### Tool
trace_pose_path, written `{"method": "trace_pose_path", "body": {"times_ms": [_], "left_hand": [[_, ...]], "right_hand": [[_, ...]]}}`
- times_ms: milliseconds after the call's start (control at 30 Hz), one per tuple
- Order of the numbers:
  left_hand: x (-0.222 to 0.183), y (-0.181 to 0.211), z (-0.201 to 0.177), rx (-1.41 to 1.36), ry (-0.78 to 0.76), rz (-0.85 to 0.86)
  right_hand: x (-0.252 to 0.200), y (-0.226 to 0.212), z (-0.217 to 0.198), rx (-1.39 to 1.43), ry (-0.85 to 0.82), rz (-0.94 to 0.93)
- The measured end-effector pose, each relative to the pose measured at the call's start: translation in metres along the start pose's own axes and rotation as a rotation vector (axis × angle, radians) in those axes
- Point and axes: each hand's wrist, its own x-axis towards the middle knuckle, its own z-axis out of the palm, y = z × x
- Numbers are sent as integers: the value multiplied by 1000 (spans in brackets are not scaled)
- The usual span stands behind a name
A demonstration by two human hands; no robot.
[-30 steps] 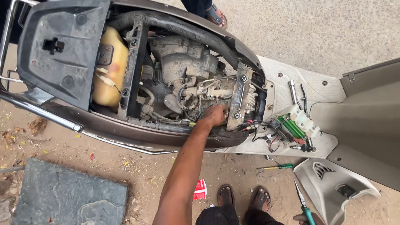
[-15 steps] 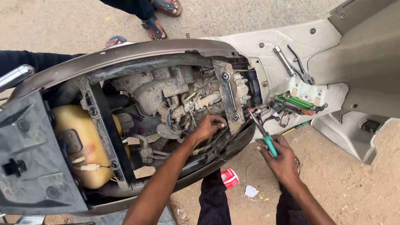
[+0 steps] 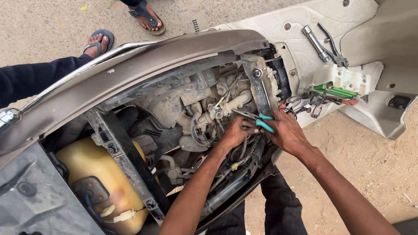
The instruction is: The person kneels beside a scooter with its body panels removed and works in the engine bay. They manipulate the wiring harness and connectors by hand, then use pliers to grip and adjust wiring and small components near the carburetor area, repositioning connectors throughout.
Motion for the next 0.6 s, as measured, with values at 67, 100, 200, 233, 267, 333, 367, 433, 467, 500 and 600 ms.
{"method": "trace_pose_path", "body": {"times_ms": [67,100,200,233,267,333,367,433,467,500,600], "left_hand": [[3,-1,-2,80,-35,22],[-1,-4,1,68,-37,19],[1,4,-1,151,-48,103],[-2,6,0,169,-20,127],[-8,7,2,192,-2,145],[-26,23,0,291,55,233],[-33,32,-1,390,110,329],[-44,40,4,458,152,374],[-45,46,5,526,191,433],[-41,43,4,529,192,437],[-38,31,10,471,212,400]], "right_hand": [[4,-8,-10,-16,-98,49],[0,-6,-6,-23,-108,51],[10,-3,-1,-45,-106,39],[11,-5,-1,-69,-82,9],[9,-8,1,-87,-57,-12],[9,-15,2,-92,-21,-30],[10,-18,1,-103,21,-48],[9,-15,9,-54,46,-13],[11,-11,12,-13,83,26],[11,-13,10,-13,87,25],[2,-13,13,35,88,127]]}}
